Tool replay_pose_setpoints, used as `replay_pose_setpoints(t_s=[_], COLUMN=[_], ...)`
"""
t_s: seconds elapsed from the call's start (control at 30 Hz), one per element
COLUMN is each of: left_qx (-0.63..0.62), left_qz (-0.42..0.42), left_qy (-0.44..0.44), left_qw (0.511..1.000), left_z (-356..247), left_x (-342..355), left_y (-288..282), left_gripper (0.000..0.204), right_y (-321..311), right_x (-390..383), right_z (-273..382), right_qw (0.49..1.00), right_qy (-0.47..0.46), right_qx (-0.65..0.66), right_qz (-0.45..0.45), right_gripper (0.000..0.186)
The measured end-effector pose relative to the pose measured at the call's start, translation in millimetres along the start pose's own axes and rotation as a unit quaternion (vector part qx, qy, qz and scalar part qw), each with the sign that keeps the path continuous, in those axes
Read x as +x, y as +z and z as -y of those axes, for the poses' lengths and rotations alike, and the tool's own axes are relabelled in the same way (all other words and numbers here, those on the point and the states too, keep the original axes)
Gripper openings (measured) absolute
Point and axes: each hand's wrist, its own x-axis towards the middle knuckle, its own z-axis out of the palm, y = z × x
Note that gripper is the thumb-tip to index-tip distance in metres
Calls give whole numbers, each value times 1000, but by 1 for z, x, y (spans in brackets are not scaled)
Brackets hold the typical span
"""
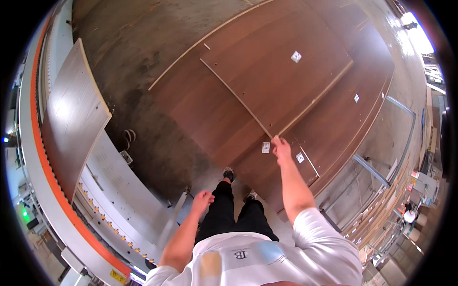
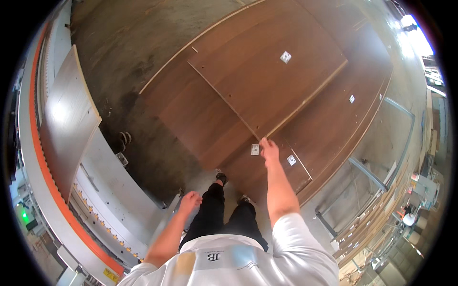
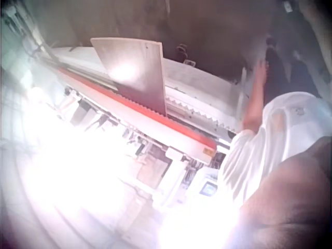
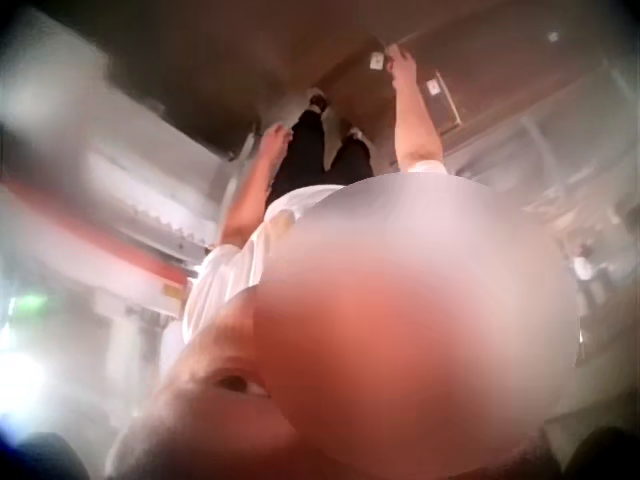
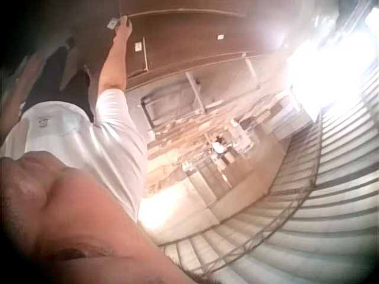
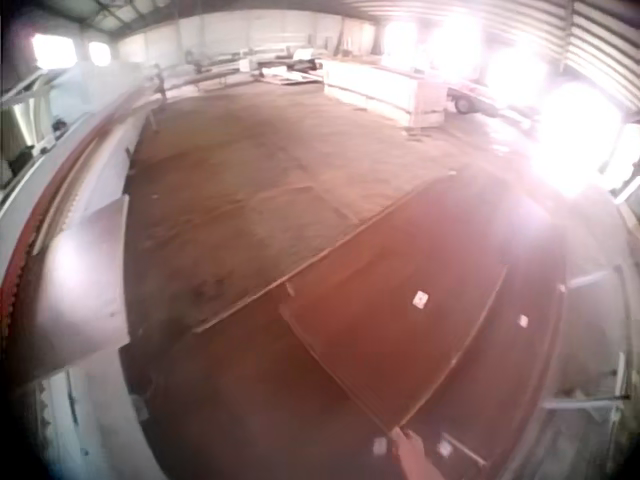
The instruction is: The person picks up wooden panels one at a time from a stack and feeds them into an edge-banding machine.
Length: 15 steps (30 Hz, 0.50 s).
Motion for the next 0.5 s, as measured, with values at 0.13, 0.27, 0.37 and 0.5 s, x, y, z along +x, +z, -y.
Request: replay_pose_setpoints(t_s=[0.13, 0.27, 0.37, 0.5], left_qx=[-50, -72, -181, -158], left_qz=[-38, -73, -69, -232], left_qy=[41, 10, -30, 67], left_qw=[997, 995, 981, 957], left_z=[-39, -59, -46, 25], left_x=[36, 70, 80, 69], left_y=[-5, -8, 2, -23], left_gripper=[31, 54, 60, 71], right_y=[29, 17, -1, -56], right_x=[-91, -138, -138, -119], right_z=[-73, -91, -74, -39], right_qw=[994, 930, 898, 935], right_qy=[49, 108, 113, -34], right_qx=[-62, -239, -313, -310], right_qz=[76, 259, 289, 166], right_gripper=[28, 37, 34, 31])
